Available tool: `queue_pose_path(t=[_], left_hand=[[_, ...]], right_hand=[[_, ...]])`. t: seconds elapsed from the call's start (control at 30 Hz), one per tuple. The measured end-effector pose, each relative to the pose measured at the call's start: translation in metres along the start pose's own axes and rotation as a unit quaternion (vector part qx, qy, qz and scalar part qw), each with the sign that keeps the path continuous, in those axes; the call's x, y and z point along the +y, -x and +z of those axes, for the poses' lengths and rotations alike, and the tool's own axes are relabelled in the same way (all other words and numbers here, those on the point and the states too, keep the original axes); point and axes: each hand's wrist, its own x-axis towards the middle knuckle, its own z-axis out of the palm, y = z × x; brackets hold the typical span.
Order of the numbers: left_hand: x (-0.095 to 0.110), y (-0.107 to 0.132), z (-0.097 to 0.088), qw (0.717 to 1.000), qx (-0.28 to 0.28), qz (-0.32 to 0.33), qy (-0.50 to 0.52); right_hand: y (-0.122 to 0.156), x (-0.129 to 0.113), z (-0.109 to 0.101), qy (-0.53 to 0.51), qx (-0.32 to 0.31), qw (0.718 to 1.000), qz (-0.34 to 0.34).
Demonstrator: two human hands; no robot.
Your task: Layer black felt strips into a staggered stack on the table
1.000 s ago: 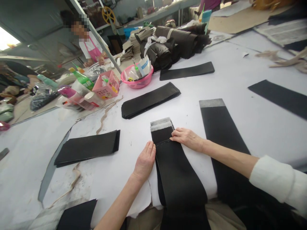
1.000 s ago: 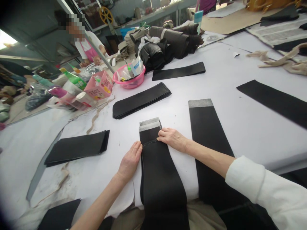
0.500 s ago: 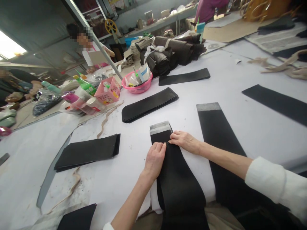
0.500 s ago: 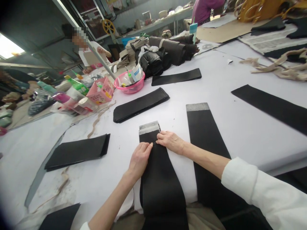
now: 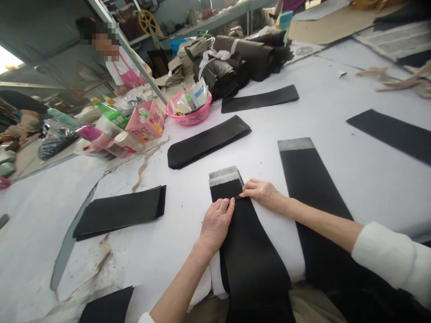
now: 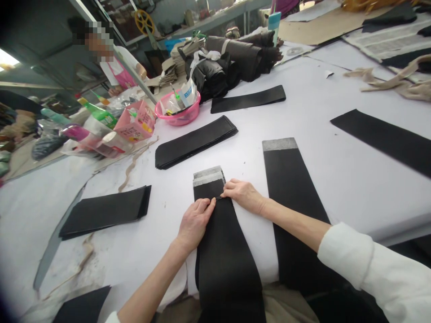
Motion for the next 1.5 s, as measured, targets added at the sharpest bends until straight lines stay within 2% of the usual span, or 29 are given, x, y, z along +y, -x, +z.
queue_pose_path(t=[0.33,0.8,1.07,1.3,1.37,1.5], left_hand=[[0.003,-0.006,-0.007,0.999,-0.045,0.005,-0.03],[0.007,-0.018,-0.019,0.995,-0.079,0.023,-0.06],[0.01,-0.025,-0.024,0.993,-0.102,0.008,-0.057],[0.011,-0.028,-0.024,0.994,-0.092,0.004,-0.054],[0.011,-0.027,-0.022,0.995,-0.085,-0.002,-0.055],[0.013,-0.02,-0.017,0.996,-0.066,-0.023,-0.057]], right_hand=[[0.004,-0.002,-0.001,0.013,-0.018,0.999,-0.028],[0.008,-0.001,-0.003,0.023,-0.044,0.998,-0.046],[0.014,-0.001,-0.006,-0.003,-0.04,0.999,-0.011],[0.015,-0.011,0.0,-0.066,0.053,0.989,0.119],[0.015,-0.018,0.002,-0.049,0.049,0.991,0.118],[0.016,-0.032,0.005,0.035,-0.003,0.997,0.071]])
